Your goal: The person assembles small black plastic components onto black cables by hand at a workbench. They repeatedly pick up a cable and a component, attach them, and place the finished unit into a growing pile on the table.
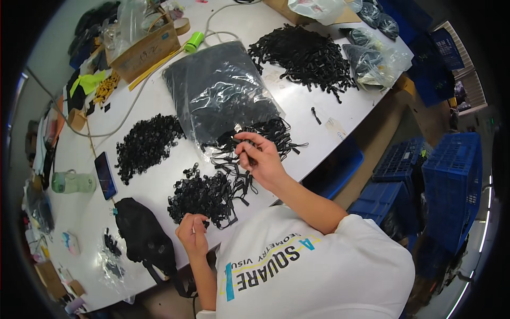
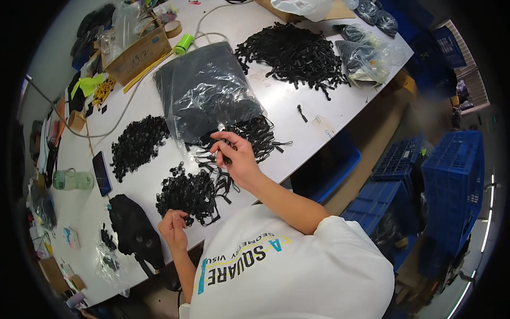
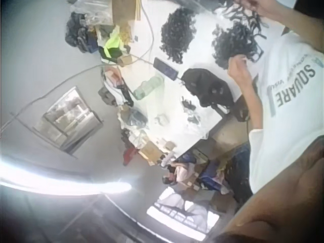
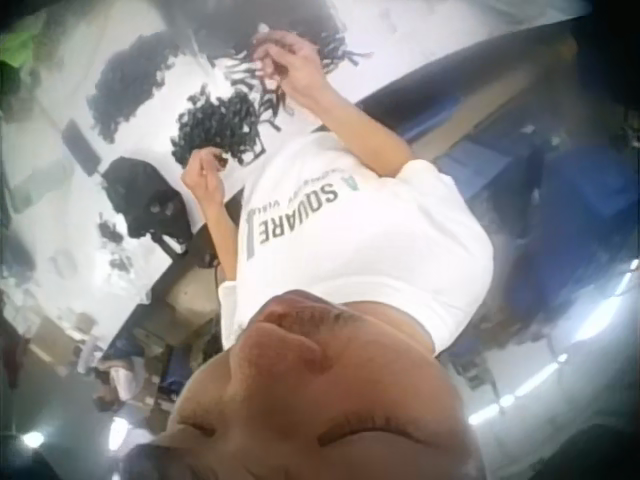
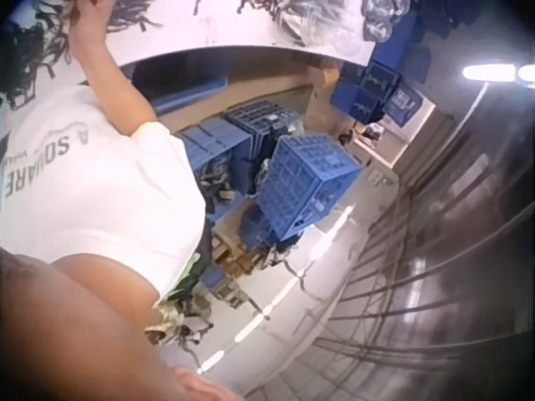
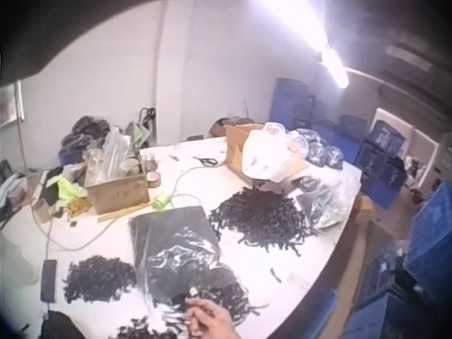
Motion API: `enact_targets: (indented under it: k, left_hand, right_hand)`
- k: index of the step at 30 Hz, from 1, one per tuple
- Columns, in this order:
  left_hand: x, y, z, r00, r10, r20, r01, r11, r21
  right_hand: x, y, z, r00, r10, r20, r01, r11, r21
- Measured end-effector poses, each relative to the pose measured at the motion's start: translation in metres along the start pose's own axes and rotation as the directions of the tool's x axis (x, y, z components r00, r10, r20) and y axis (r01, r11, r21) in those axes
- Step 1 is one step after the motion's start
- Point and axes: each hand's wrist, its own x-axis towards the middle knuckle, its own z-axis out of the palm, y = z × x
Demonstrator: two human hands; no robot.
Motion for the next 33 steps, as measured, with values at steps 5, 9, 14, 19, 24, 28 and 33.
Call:
enact_targets:
  k: [5,9,14,19,24,28,33]
  left_hand:
    - [-0.003,-0.007,-0.005,0.999,0.020,-0.042,-0.014,0.992,0.128]
    - [-0.011,-0.011,-0.013,0.985,-0.061,-0.161,0.116,0.927,0.357]
    - [-0.033,-0.029,-0.027,0.960,-0.224,-0.167,0.277,0.845,0.458]
    - [-0.042,-0.031,-0.030,0.951,-0.281,-0.132,0.302,0.742,0.599]
    - [-0.040,-0.027,-0.027,0.944,-0.314,-0.101,0.309,0.736,0.603]
    - [-0.041,-0.030,-0.024,0.954,-0.289,-0.084,0.281,0.756,0.592]
    - [-0.047,-0.037,-0.016,0.968,-0.239,-0.077,0.242,0.807,0.539]
  right_hand:
    - [-0.006,-0.016,-0.001,0.997,-0.029,0.074,0.030,1.000,-0.001]
    - [-0.017,-0.025,-0.013,0.999,-0.024,0.044,0.025,1.000,-0.014]
    - [-0.020,-0.016,-0.033,0.994,-0.090,0.057,0.093,0.994,-0.058]
    - [-0.022,-0.023,-0.012,0.992,-0.123,0.020,0.122,0.925,-0.360]
    - [-0.021,-0.020,-0.007,1.000,0.009,0.021,-0.002,0.946,-0.323]
    - [-0.020,-0.017,-0.022,0.992,0.076,0.105,-0.057,0.984,-0.171]
    - [-0.019,-0.009,-0.010,0.997,-0.079,-0.002,0.072,0.919,-0.387]
